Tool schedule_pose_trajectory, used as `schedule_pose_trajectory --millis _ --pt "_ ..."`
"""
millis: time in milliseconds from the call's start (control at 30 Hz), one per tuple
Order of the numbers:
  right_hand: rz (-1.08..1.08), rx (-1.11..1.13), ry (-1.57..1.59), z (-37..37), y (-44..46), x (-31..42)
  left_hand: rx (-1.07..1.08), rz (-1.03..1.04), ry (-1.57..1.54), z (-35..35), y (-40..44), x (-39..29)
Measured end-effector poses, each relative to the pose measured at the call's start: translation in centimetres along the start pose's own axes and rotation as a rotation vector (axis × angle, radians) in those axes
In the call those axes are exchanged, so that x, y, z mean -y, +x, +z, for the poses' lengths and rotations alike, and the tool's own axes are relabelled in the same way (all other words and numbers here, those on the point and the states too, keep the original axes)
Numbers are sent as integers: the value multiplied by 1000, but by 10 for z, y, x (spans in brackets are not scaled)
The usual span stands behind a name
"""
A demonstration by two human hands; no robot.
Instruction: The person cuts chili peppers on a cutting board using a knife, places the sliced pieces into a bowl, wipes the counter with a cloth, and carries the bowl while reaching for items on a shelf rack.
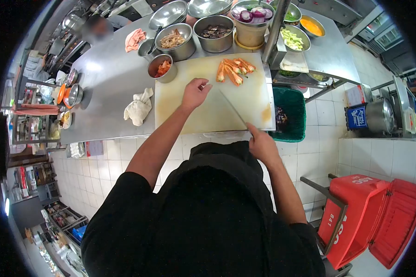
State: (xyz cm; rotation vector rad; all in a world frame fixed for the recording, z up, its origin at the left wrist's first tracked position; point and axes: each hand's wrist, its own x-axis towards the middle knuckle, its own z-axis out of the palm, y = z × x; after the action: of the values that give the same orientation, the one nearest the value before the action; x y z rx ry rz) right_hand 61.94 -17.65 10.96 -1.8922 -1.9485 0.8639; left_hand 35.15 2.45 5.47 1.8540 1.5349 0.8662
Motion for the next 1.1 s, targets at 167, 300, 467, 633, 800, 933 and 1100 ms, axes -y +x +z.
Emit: schedule_pose_trajectory --millis 167,300,467,633,800,933,1100 --pt "82 38 215 -3 -7 -26 -90 -21 97 31 21 2" --pt "133 72 213 -9 11 -39 33 -170 222 45 42 -24" --pt "79 35 182 0 9 -66 78 -193 280 52 46 -10" --pt "300 145 627 -21 -31 -48 171 -111 278 12 -4 7" --pt "257 173 708 -10 -25 -37 198 61 208 -13 -61 9" --pt "304 245 754 4 -1 -27 161 100 212 -12 -74 10" --pt "338 256 781 20 6 -30 131 137 176 -10 -73 12"
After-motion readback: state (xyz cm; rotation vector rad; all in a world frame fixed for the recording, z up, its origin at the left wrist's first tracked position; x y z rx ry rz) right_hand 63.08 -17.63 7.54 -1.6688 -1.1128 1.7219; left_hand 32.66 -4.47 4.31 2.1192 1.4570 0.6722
